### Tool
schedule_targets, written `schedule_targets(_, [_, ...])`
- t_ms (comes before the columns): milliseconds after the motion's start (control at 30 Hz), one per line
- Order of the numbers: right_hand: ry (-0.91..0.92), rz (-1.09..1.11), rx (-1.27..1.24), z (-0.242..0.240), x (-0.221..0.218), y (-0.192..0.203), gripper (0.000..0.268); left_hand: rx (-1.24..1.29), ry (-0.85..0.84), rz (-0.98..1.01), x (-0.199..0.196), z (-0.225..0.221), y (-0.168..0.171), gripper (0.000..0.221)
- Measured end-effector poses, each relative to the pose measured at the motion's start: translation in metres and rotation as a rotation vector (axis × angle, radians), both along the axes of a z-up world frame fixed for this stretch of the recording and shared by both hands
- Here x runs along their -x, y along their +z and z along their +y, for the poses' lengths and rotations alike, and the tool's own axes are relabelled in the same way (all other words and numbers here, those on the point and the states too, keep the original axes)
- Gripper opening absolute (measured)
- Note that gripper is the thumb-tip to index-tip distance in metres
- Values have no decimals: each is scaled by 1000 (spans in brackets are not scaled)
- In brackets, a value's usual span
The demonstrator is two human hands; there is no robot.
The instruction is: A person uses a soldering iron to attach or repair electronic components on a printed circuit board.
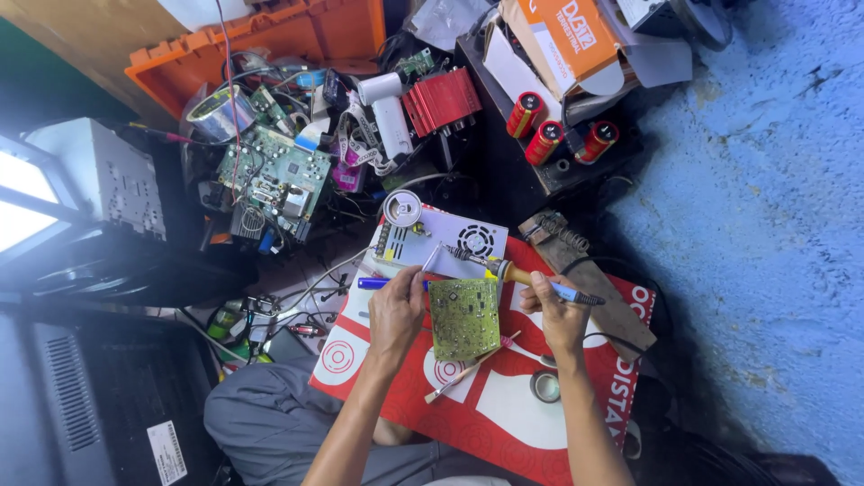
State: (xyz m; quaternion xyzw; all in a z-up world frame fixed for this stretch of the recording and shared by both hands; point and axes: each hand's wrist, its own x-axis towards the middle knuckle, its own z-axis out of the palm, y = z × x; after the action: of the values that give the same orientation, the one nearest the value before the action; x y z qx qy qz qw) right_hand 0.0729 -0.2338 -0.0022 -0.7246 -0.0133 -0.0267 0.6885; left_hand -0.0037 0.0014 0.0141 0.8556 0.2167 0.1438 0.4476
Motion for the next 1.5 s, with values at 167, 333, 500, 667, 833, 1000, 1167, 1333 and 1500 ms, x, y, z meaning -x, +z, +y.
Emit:
schedule_targets(167, [-2,19,-12,-1,0,0,33,47,18,36,0,3,-6,24])
schedule_targets(333, [-11,29,-30,1,2,6,32,-128,-6,-1,4,-2,4,21])
schedule_targets(500, [-7,38,-22,0,-1,0,29,-430,-48,-52,9,-2,-10,21])
schedule_targets(667, [-11,37,-38,2,0,3,28,-465,-53,-45,11,-2,-14,20])
schedule_targets(833, [-5,26,-39,6,3,12,25,-424,-52,-51,9,-7,-20,19])
schedule_targets(1000, [-1,24,-52,4,2,10,21,-428,-2,-64,12,-7,-6,16])
schedule_targets(1167, [10,-4,-23,2,4,9,21,-260,-42,-29,6,-4,-3,17])
schedule_targets(1333, [-7,-24,-44,-8,1,-14,24,-248,-28,-46,23,-2,-8,17])
schedule_targets(1500, [30,-83,-162,-11,-4,-37,33,-561,-72,-184,46,12,-44,17])
